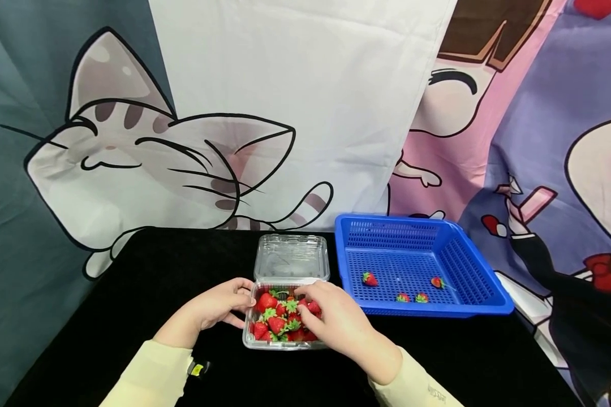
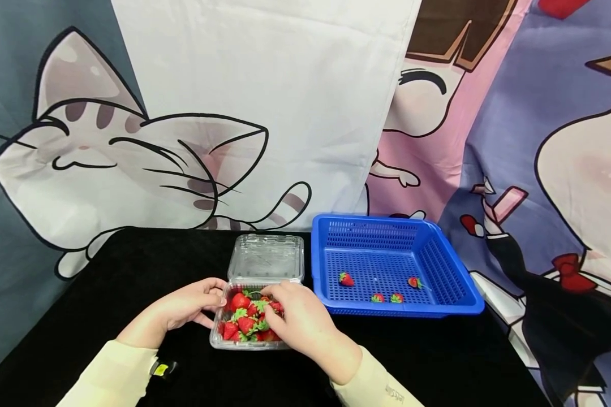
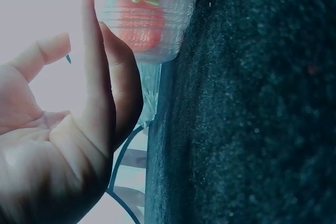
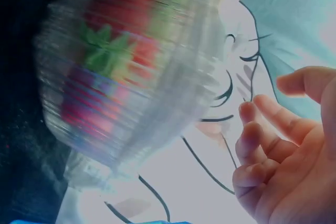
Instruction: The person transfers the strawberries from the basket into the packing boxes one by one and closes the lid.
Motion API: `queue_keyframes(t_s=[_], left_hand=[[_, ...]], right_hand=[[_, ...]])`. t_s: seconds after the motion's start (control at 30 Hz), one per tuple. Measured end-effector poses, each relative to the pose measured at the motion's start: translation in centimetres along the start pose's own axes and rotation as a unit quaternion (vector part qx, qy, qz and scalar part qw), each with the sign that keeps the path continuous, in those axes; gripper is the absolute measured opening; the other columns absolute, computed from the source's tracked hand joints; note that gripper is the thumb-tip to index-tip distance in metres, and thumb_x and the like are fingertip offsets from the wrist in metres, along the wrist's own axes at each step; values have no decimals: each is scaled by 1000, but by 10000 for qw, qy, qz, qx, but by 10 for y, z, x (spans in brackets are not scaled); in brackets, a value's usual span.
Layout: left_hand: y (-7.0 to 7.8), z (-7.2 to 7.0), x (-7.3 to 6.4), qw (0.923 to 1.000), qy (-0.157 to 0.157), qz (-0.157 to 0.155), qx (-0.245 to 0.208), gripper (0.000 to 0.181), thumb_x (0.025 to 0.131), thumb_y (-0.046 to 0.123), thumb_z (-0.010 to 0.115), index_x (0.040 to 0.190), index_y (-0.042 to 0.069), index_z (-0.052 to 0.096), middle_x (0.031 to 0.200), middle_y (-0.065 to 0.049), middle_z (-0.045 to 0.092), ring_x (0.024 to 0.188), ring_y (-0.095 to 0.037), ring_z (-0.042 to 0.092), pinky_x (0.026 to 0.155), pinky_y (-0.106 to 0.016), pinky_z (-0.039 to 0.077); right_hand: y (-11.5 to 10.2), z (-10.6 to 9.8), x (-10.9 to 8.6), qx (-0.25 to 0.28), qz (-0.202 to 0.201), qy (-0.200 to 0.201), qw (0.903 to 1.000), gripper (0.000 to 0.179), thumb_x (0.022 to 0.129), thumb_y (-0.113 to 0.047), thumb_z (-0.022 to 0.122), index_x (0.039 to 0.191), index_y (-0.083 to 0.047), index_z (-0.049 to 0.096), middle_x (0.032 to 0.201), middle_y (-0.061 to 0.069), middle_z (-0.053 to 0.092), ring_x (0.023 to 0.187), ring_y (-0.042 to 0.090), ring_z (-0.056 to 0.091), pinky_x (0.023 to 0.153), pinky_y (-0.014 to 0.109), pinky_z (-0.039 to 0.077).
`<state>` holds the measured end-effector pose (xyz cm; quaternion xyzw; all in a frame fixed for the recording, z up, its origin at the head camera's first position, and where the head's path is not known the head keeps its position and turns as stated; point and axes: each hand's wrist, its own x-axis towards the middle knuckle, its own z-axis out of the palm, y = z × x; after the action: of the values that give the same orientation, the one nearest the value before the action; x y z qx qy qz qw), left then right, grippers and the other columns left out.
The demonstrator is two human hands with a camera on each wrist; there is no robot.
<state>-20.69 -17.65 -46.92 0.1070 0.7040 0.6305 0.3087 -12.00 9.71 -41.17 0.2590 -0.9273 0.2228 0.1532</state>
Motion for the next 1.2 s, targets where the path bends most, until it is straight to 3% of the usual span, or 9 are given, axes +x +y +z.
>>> queue_keyframes(t_s=[0.13, 0.33, 0.53, 0.83, 0.97, 1.2], left_hand=[[0, 0, 0, 10000, -39, 18, -17, 47, 90, 10, 60, 129, -5, 38, 113, -16, 57, 92, -24, 65, 69, -43, 60], [2, -1, 1, 9999, -120, 25, -13, 47, 91, 10, 60, 130, -5, 38, 111, -16, 60, 93, -25, 66, 71, -43, 60], [6, -2, 0, 9999, -141, 61, -4, 47, 91, 11, 60, 130, -6, 38, 112, -17, 61, 93, -25, 66, 72, -44, 59], [1, -1, 0, 9999, -140, 19, -28, 49, 92, 12, 60, 132, -5, 37, 113, -17, 63, 96, -26, 66, 72, -45, 59], [0, -3, 0, 9998, -157, 72, -17, 47, 92, 12, 59, 131, -5, 37, 113, -16, 60, 94, -24, 65, 71, -44, 59], [-2, -5, 1, 9998, -211, 71, -7, 47, 93, 12, 59, 130, -5, 37, 110, -15, 61, 93, -23, 65, 71, -44, 59]], right_hand=[[0, -9, -3, 129, 170, -12, 9998, 21, 92, -25, 66, 112, -20, 70, 102, -9, 67, 89, 5, 61, 77, 30, 53], [12, -26, -12, 57, 525, -353, 9980, 18, 93, -24, 66, 110, -21, 69, 93, -15, 61, 72, 1, 52, 64, 24, 47], [28, -50, -24, -51, 865, -561, 9947, 16, 94, -28, 67, 110, -25, 68, 85, -20, 57, 65, -1, 49, 60, 23, 45], [67, -93, -47, 32, 1112, -780, 9907, 7, 95, -27, 66, 102, -29, 68, 80, -18, 57, 67, 1, 51, 60, 23, 46], [89, -118, -50, -233, 1311, -890, 9871, 7, 97, -27, 64, 102, -28, 68, 81, -17, 60, 68, 2, 53, 61, 26, 47], [131, -160, -38, -794, 1948, -1351, 9682, 17, 97, -27, 60, 107, -17, 70, 79, -8, 63, 66, 10, 55, 64, 34, 47]])
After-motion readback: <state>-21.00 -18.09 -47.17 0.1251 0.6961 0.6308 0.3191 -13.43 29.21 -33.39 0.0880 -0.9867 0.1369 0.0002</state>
